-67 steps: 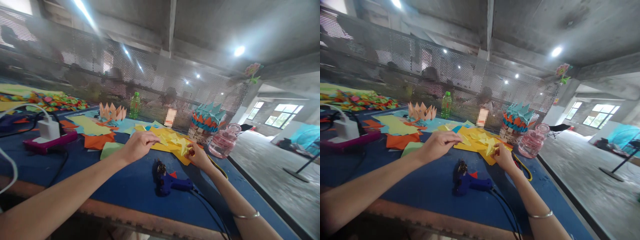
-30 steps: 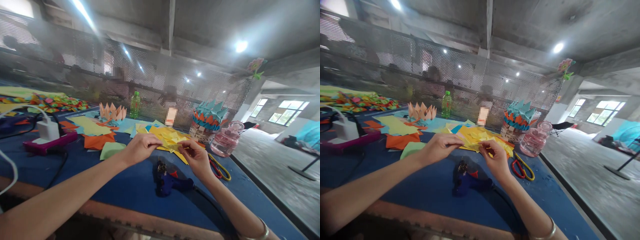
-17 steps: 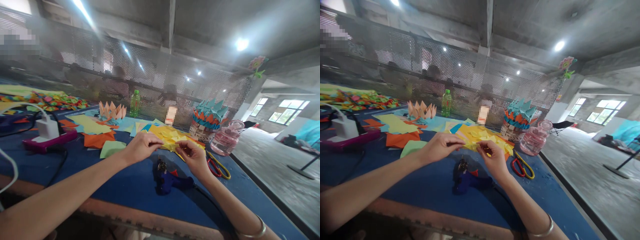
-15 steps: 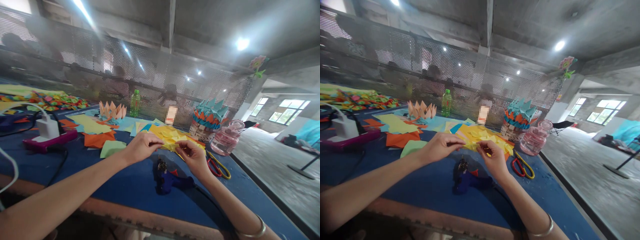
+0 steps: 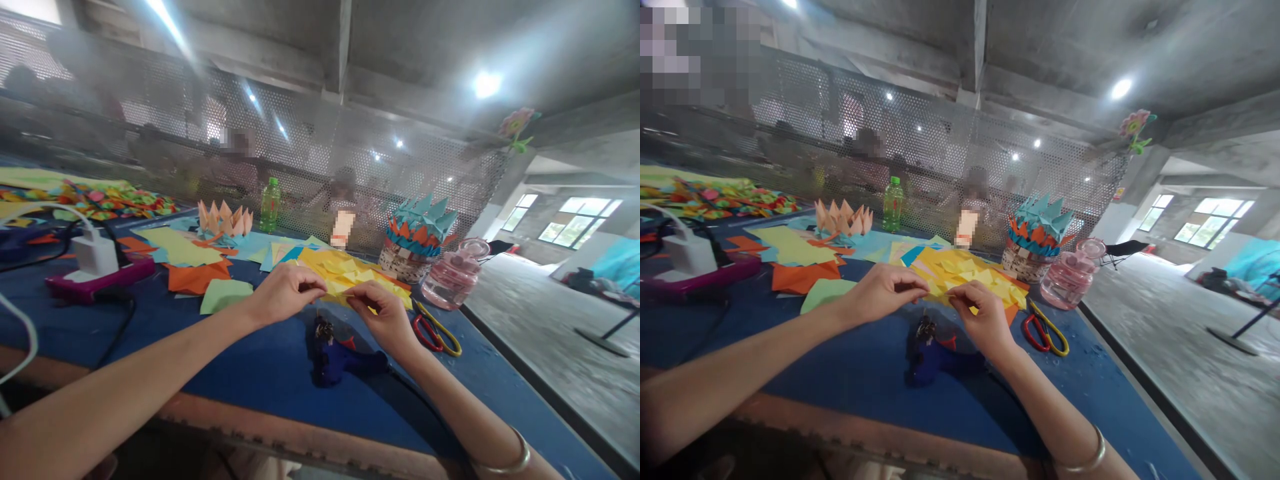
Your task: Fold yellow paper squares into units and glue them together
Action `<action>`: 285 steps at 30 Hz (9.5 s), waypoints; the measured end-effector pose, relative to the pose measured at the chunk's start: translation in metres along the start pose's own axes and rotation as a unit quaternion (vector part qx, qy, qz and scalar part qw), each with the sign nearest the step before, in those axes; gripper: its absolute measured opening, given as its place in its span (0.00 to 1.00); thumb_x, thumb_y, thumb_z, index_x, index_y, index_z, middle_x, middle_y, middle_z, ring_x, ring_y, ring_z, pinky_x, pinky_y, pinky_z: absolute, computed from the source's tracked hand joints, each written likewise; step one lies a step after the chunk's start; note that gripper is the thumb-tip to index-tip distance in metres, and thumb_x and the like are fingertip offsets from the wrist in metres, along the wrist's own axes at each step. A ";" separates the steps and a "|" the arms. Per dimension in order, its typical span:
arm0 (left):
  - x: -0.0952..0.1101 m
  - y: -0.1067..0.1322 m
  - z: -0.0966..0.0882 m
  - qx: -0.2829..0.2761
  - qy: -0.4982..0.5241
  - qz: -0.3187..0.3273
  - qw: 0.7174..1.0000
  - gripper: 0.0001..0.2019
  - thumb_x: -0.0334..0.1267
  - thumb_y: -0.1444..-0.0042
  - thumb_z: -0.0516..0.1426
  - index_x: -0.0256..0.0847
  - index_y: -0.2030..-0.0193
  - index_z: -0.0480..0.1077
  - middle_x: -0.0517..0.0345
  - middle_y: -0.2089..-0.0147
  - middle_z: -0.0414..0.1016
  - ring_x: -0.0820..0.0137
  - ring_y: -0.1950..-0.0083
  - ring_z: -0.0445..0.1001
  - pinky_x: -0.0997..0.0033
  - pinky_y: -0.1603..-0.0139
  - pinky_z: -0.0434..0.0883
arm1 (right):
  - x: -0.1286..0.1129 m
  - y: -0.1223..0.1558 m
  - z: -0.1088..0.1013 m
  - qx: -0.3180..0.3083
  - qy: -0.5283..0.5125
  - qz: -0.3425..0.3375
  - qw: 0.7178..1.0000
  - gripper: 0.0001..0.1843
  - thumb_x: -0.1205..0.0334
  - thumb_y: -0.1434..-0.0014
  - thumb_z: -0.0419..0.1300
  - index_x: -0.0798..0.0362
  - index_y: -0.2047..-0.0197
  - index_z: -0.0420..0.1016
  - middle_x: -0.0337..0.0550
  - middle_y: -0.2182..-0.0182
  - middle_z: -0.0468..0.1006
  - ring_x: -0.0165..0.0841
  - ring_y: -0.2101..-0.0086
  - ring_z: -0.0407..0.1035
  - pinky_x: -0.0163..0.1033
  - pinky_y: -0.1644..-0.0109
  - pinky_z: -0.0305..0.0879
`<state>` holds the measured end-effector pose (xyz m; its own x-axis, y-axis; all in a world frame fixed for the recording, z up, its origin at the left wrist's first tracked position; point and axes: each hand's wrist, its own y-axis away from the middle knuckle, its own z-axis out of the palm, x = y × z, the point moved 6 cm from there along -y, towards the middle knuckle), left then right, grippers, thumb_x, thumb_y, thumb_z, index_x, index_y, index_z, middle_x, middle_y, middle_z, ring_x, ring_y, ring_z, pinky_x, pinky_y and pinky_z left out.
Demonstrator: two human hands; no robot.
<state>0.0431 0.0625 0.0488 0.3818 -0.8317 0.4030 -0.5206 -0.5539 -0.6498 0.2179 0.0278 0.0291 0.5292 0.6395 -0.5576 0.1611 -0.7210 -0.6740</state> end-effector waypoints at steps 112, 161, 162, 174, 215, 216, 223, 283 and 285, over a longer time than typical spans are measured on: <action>0.014 0.005 0.012 0.001 0.080 0.017 0.997 0.07 0.22 0.45 0.56 0.35 0.69 0.72 0.53 0.63 0.79 0.71 0.66 0.77 0.75 0.64 0.73 | -0.026 0.008 0.009 0.002 0.155 -0.111 0.982 0.04 0.67 0.39 0.62 0.53 0.67 0.72 0.39 0.72 0.70 0.30 0.71 0.65 0.33 0.67 0.62; -0.003 0.004 0.010 0.021 0.103 -0.077 0.991 0.09 0.29 0.45 0.60 0.38 0.56 0.73 0.55 0.62 0.81 0.69 0.64 0.81 0.74 0.62 0.78 | -0.031 0.009 0.006 0.019 0.146 -0.120 0.982 0.11 0.71 0.40 0.59 0.51 0.54 0.75 0.46 0.61 0.72 0.36 0.61 0.71 0.41 0.57 0.71; -0.003 0.005 0.010 0.022 0.110 -0.081 0.990 0.10 0.29 0.45 0.60 0.38 0.56 0.71 0.56 0.63 0.81 0.69 0.66 0.81 0.74 0.64 0.78 | -0.030 0.009 0.006 0.018 0.148 -0.119 0.982 0.10 0.71 0.40 0.59 0.51 0.55 0.75 0.46 0.61 0.72 0.36 0.61 0.71 0.41 0.57 0.71; 0.006 0.005 0.009 -0.008 0.071 -0.020 0.997 0.06 0.30 0.42 0.58 0.41 0.59 0.67 0.61 0.65 0.77 0.75 0.70 0.76 0.79 0.69 0.71 | -0.028 0.009 0.008 0.004 0.149 -0.122 0.981 0.09 0.71 0.39 0.57 0.51 0.59 0.76 0.46 0.63 0.73 0.35 0.62 0.72 0.40 0.60 0.71; -0.002 0.003 -0.003 0.054 -0.042 0.034 0.997 0.05 0.26 0.45 0.58 0.38 0.68 0.71 0.62 0.69 0.77 0.74 0.71 0.72 0.77 0.68 0.64 | -0.006 -0.002 -0.017 -0.012 0.211 0.035 0.977 0.20 0.52 0.33 0.49 0.52 0.76 0.60 0.37 0.79 0.65 0.30 0.75 0.58 0.35 0.70 0.51; -0.002 0.003 -0.003 0.055 -0.043 0.035 0.997 0.04 0.26 0.45 0.59 0.38 0.68 0.71 0.62 0.68 0.78 0.74 0.70 0.73 0.77 0.67 0.65 | -0.004 -0.002 -0.017 -0.019 0.210 0.042 0.977 0.18 0.54 0.34 0.49 0.52 0.74 0.63 0.38 0.76 0.68 0.30 0.74 0.60 0.35 0.69 0.52; -0.003 0.003 -0.003 0.057 -0.048 0.042 0.996 0.05 0.25 0.46 0.60 0.39 0.67 0.71 0.59 0.65 0.80 0.72 0.66 0.76 0.76 0.64 0.67 | 0.005 0.000 -0.008 -0.096 0.204 0.095 0.970 0.24 0.50 0.36 0.53 0.53 0.80 0.63 0.38 0.82 0.64 0.31 0.77 0.58 0.36 0.71 0.50; 0.007 0.014 -0.009 0.099 -0.218 0.150 0.959 0.08 0.30 0.34 0.50 0.39 0.60 0.71 0.56 0.57 0.81 0.70 0.59 0.80 0.75 0.59 0.74 | -0.010 0.001 -0.027 -0.144 0.010 0.137 0.980 0.10 0.55 0.45 0.64 0.51 0.70 0.72 0.31 0.83 0.67 0.25 0.83 0.57 0.32 0.82 0.55; 0.008 0.014 -0.009 0.098 -0.221 0.156 0.958 0.08 0.30 0.34 0.50 0.39 0.60 0.71 0.56 0.57 0.81 0.70 0.59 0.80 0.75 0.59 0.74 | -0.013 0.000 -0.026 -0.144 0.015 0.126 0.981 0.08 0.56 0.45 0.64 0.51 0.69 0.74 0.31 0.82 0.67 0.25 0.83 0.58 0.32 0.81 0.56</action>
<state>0.0320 0.0477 0.0486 0.5396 -0.8342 -0.1139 -0.5248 -0.2274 -0.8203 0.2328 0.0122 0.0486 0.6058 0.4255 -0.6723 0.2486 -0.9039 -0.3481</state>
